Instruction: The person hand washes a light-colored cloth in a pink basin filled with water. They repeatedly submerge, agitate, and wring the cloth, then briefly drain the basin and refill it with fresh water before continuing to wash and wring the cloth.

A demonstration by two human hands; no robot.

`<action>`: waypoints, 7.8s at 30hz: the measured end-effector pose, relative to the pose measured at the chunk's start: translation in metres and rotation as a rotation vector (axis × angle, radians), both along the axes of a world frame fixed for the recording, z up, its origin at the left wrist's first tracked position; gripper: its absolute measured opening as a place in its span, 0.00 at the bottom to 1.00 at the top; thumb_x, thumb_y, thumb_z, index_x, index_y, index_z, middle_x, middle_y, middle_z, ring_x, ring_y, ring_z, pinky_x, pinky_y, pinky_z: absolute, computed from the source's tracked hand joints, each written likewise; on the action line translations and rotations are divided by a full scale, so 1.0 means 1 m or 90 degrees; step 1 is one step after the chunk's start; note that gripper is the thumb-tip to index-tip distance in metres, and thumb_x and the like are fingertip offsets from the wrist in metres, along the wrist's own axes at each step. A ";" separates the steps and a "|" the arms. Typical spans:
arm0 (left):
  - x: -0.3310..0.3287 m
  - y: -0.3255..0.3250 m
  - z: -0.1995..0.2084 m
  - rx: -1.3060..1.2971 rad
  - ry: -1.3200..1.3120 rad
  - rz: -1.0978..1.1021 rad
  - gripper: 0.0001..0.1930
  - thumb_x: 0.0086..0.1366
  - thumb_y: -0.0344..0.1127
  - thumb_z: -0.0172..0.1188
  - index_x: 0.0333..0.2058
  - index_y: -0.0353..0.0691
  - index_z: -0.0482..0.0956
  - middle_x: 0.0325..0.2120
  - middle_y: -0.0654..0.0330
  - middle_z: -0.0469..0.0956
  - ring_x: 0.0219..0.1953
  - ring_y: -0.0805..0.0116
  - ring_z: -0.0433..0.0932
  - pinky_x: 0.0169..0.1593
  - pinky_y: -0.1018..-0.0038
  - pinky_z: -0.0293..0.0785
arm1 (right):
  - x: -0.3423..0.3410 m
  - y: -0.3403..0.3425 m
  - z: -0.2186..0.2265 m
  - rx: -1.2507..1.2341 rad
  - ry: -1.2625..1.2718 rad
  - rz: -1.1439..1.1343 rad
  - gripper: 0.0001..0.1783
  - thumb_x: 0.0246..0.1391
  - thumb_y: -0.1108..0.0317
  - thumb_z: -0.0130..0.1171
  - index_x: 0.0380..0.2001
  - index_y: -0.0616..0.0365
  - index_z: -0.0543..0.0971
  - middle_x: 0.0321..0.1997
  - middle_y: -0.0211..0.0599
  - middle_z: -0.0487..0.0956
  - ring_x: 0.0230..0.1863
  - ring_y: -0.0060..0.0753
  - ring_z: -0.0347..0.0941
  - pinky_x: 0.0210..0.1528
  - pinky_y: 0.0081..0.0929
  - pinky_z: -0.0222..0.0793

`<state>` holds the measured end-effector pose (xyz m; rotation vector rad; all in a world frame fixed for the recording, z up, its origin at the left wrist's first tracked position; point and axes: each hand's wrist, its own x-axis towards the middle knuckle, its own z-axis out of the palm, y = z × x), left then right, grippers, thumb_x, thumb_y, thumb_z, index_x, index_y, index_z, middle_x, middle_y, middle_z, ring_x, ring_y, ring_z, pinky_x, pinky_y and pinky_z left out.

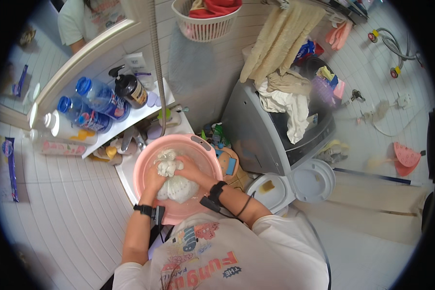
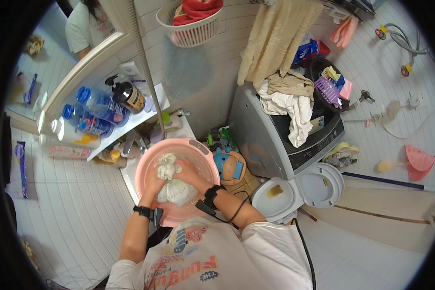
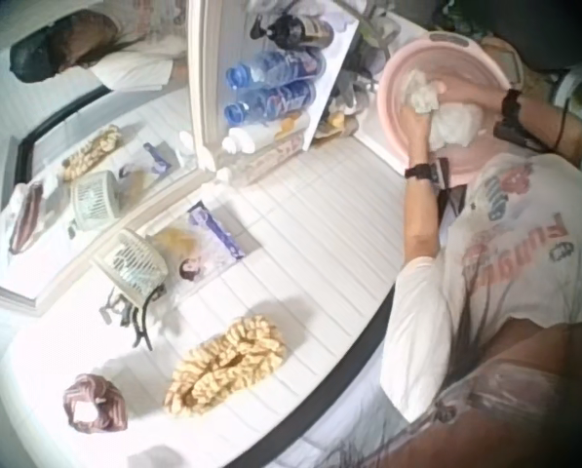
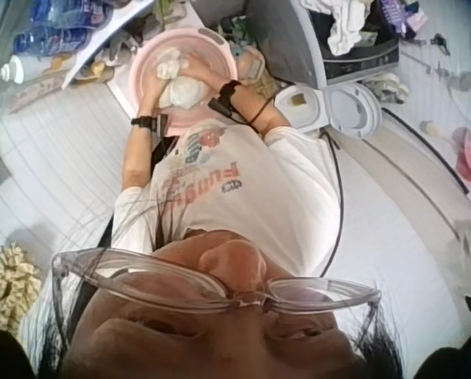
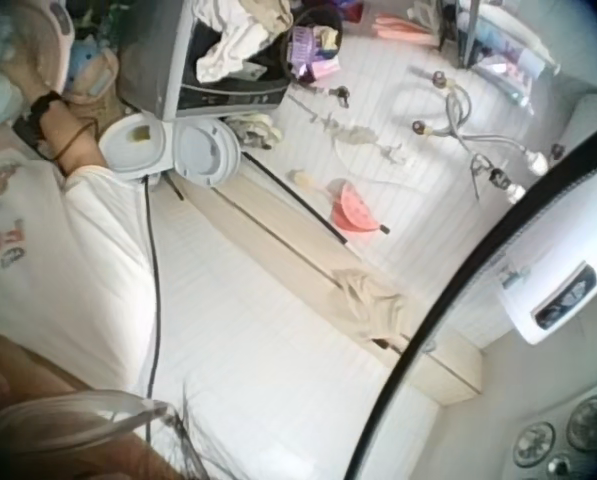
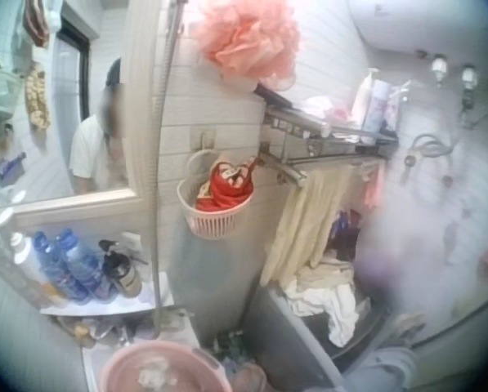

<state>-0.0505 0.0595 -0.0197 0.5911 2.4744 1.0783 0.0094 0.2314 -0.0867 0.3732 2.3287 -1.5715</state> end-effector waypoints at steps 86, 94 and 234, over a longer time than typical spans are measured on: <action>0.046 0.015 0.071 0.214 -0.007 0.198 0.20 0.65 0.36 0.50 0.52 0.32 0.74 0.42 0.41 0.79 0.46 0.43 0.78 0.51 0.61 0.71 | 0.003 -0.031 0.117 -0.447 0.183 -0.246 0.16 0.56 0.72 0.62 0.47 0.64 0.76 0.45 0.33 0.78 0.45 0.25 0.73 0.48 0.24 0.69; 0.047 0.012 0.079 0.140 0.144 0.027 0.16 0.62 0.39 0.59 0.44 0.37 0.75 0.34 0.45 0.79 0.38 0.40 0.78 0.41 0.59 0.75 | 0.003 -0.008 0.128 -0.683 -0.129 -0.328 0.27 0.64 0.47 0.52 0.54 0.59 0.74 0.47 0.36 0.78 0.44 0.32 0.76 0.45 0.29 0.73; 0.027 0.002 0.036 0.304 -0.142 0.174 0.30 0.61 0.38 0.59 0.63 0.43 0.66 0.58 0.48 0.70 0.61 0.55 0.68 0.61 0.64 0.66 | 0.003 -0.027 0.112 -0.582 0.061 -0.363 0.20 0.61 0.63 0.60 0.52 0.62 0.74 0.50 0.38 0.79 0.51 0.30 0.76 0.52 0.29 0.73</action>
